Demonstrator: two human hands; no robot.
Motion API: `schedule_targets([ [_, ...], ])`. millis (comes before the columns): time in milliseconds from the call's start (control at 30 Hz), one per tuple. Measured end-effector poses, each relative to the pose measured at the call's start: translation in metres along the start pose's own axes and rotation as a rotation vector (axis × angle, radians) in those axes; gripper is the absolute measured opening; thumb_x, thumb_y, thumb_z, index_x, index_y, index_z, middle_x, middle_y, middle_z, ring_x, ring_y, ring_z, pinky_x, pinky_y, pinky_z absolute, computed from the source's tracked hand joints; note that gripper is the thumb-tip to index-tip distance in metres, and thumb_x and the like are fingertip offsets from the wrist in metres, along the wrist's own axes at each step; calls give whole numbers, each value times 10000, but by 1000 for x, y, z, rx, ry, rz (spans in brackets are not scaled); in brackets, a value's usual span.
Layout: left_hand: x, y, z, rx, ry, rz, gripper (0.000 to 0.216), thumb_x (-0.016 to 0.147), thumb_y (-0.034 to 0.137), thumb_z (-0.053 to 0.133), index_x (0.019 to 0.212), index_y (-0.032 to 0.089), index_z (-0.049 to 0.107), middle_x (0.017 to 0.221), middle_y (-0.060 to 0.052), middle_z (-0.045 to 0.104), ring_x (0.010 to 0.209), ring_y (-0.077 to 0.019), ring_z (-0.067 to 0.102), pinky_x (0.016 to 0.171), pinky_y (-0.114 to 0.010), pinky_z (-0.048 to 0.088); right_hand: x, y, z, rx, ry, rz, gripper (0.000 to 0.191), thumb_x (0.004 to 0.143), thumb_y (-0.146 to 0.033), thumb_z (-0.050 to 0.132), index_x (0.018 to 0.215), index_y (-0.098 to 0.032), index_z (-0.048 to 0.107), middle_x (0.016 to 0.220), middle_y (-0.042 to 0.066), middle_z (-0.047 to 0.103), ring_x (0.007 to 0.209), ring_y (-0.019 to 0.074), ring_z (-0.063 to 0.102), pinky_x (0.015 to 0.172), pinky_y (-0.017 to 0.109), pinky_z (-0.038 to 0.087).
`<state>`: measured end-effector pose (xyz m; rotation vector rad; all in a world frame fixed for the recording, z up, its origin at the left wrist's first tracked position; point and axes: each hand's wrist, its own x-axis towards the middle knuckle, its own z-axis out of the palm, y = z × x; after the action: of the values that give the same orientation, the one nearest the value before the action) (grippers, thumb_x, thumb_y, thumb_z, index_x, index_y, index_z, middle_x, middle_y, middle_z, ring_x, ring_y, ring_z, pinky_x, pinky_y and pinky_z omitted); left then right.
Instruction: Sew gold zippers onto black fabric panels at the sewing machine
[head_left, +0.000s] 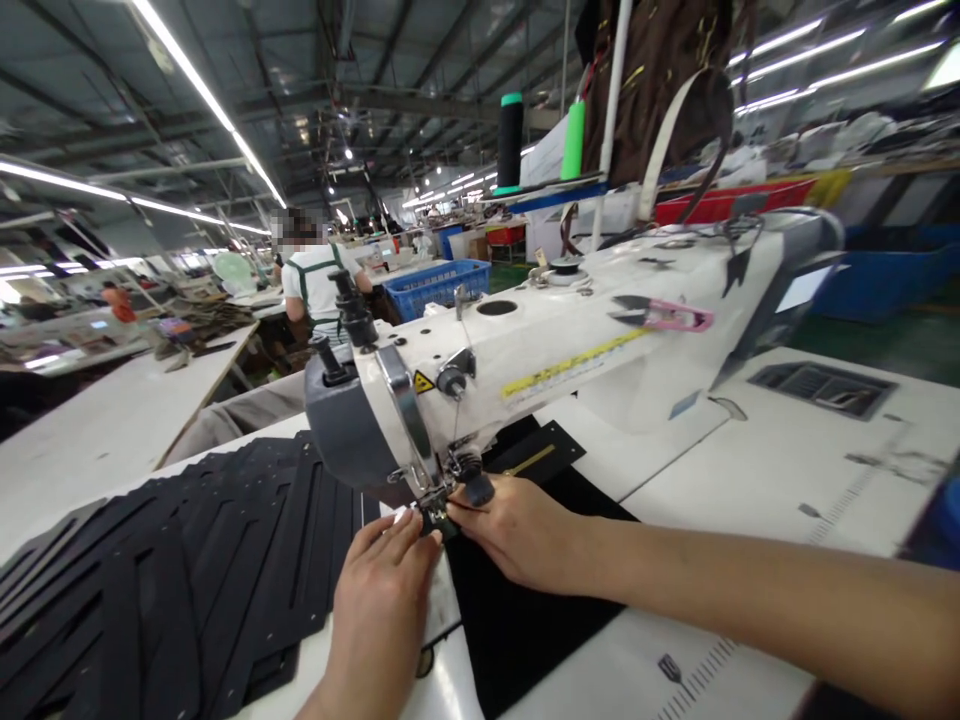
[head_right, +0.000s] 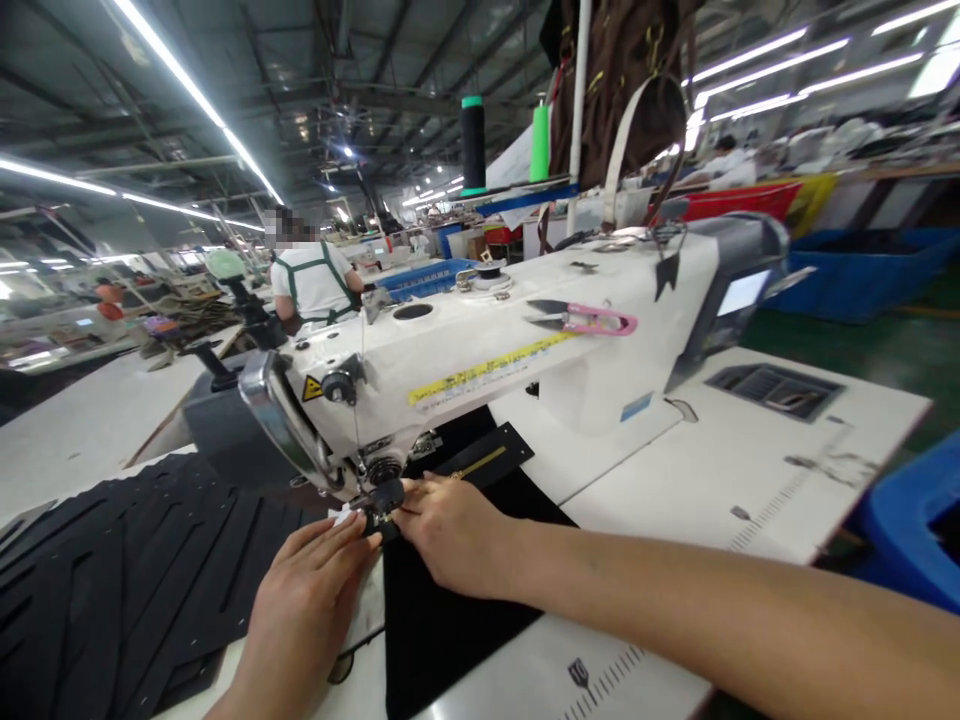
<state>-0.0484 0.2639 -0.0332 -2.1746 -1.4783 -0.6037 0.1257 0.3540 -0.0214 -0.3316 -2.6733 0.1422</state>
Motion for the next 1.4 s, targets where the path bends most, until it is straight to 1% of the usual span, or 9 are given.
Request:
schedule_targets([
  [267,2,2,1,-16,-10,-74,266,860,151,409,765,174,656,917,-92,690,841,-226,649,760,-391,490,4,1,2,-11,0,-2,191,774,-68,449,913,-103,575,934,96,613,864,191,550,824,288,423],
  [467,5,3,2,-56,27,-96,264,861,146,399,728,159,627,870,-90,696,823,-206,650,774,-369,471,6,-1,0,-24,14,-5,213,773,-61,442,935,-114,570,919,80,621,846,188,560,804,277,433],
  [567,7,3,1,-66,8,-122,236,847,129,409,733,155,614,839,-81,698,811,-200,650,785,-361,461,6,1,2,-3,28,2,215,762,-58,452,927,-118,578,913,79,628,844,188,568,801,275,436],
  [733,9,4,-1,-62,-41,-160,209,839,125,429,743,151,613,850,-83,696,790,-202,650,806,-377,451,4,5,8,2,37,14,208,774,-57,445,914,-114,588,910,100,629,858,204,576,828,308,431],
  [1000,5,8,1,-63,-9,-136,215,866,147,420,752,145,602,870,-97,689,832,-210,647,830,-386,462,-2,2,12,130,159,22,189,838,-91,409,865,-151,586,901,83,628,959,190,565,888,303,412],
  [1100,4,8,2,-76,-16,-140,189,865,154,437,772,147,602,883,-94,689,859,-209,642,839,-386,462,-2,1,13,133,162,48,192,845,-100,403,844,-159,586,877,80,631,970,192,566,893,314,415],
  [1267,3,7,3,-112,-44,-187,161,839,139,479,754,149,615,924,-111,684,878,-219,637,843,-401,459,0,-1,15,131,155,102,201,854,-117,394,883,-163,588,924,84,636,956,187,573,886,316,425],
  [1333,3,7,1,-120,-58,-214,143,816,123,502,758,153,629,953,-113,678,906,-235,628,843,-414,458,1,-2,15,89,136,138,188,834,-119,426,932,-144,583,970,103,628,968,204,563,917,354,404],
  [1400,1,8,-7,-188,-81,-293,140,787,111,521,798,169,648,1011,-107,661,949,-249,610,839,-417,462,0,-2,15,13,109,187,220,819,-150,465,1012,-110,564,1045,144,604,1020,244,533,956,432,357],
])
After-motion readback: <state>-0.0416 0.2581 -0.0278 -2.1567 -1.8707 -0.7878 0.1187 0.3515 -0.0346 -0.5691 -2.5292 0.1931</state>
